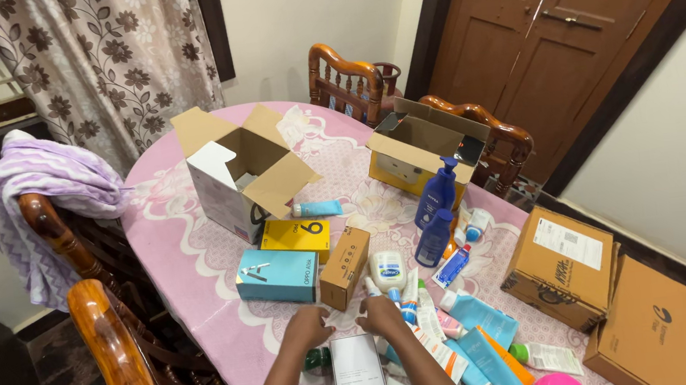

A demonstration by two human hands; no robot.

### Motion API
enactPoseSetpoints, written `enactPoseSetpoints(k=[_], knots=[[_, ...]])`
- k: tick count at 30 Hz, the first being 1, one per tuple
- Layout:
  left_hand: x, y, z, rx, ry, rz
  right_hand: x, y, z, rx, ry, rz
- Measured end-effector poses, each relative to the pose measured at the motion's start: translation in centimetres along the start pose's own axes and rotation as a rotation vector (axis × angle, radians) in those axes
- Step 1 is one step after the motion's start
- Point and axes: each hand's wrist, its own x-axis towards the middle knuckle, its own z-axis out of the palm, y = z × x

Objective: The person unboxes various packages on a table, removing a smartphone box, a smaller rectangular box, and several cosmetic items, then places them into a larger cardboard box.

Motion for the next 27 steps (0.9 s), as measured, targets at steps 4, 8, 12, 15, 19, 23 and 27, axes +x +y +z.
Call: enactPoseSetpoints(k=[4,8,12,15,19,23,27], knots=[[0.3,0.1,1.6,0.096,-0.041,-0.055,0.0,0.2,0.5,0.203,-0.175,0.237],[-0.6,1.5,1.7,-0.104,-0.038,-0.214,0.0,0.3,0.3,0.313,-0.186,0.297],[-0.1,3.0,1.0,-0.166,0.074,-0.22,1.2,1.4,0.3,0.386,-0.129,0.319],[1.5,3.2,1.5,-0.291,0.192,-0.145,2.0,2.7,1.0,0.676,0.051,0.273],[2.9,1.5,3.3,-0.519,0.295,-0.092,2.1,3.6,1.6,0.7,0.159,0.262],[3.3,-0.2,4.8,-0.308,0.155,-0.312,1.4,3.5,2.6,0.464,0.127,0.28],[3.7,1.0,4.4,-0.256,0.122,-0.312,2.1,3.0,2.8,0.613,0.054,0.428]])
